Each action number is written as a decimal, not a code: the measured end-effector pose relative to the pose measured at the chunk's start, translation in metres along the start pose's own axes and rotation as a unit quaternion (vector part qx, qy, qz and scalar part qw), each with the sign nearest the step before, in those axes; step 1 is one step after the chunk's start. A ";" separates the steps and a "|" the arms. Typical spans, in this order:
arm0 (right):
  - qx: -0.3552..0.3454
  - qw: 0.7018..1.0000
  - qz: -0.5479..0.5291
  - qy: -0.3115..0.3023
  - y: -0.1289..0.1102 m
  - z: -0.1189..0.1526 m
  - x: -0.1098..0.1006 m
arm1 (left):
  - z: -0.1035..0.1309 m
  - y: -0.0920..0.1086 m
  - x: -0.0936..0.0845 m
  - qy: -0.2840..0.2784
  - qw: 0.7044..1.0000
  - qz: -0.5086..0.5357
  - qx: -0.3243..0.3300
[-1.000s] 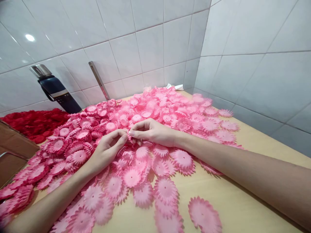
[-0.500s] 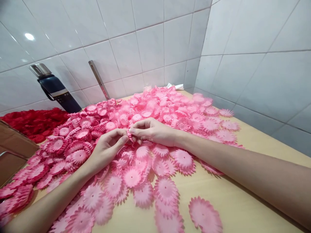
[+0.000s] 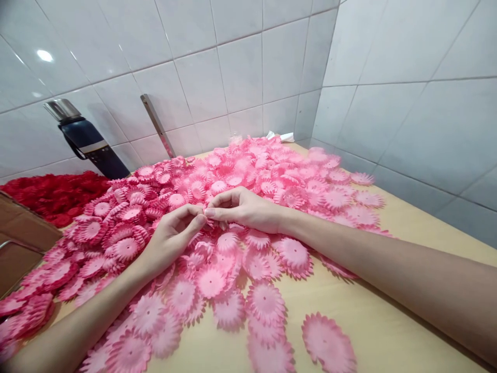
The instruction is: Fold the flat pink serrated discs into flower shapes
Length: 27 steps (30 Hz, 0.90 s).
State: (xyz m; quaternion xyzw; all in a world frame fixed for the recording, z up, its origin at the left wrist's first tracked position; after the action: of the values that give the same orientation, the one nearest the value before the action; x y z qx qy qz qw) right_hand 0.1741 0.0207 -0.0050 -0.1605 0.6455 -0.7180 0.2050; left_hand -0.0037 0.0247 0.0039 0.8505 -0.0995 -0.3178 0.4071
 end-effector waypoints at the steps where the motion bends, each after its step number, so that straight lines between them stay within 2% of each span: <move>1: 0.000 1.000 0.004 -0.002 0.000 0.000 0.000 | 0.000 -0.001 0.000 -0.001 1.000 0.005 -0.001; 10: 0.010 1.000 0.005 -0.001 0.000 -0.001 0.000 | 0.002 -0.003 0.001 -0.002 0.999 0.043 -0.015; 21: 0.005 1.000 -0.026 -0.004 0.002 -0.003 0.000 | 0.000 -0.001 -0.002 -0.013 0.999 0.042 -0.027; 27: 0.003 1.000 -0.004 0.003 0.000 0.000 0.000 | 0.000 0.001 -0.001 -0.010 0.999 0.025 -0.025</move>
State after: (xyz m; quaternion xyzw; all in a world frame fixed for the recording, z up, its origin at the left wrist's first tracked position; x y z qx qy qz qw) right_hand 0.1736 0.0210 -0.0050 -0.1607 0.6436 -0.7208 0.2009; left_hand -0.0042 0.0244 0.0046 0.8341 -0.1169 -0.3185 0.4351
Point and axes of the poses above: each hand's wrist, its own z-axis away from the middle knuckle, its own x-axis out of the palm, y = z × x, the point moved 2 cm from there along -z, towards the middle knuckle, and after that the axes turned 15 degrees about x, right-handed, at the moved point
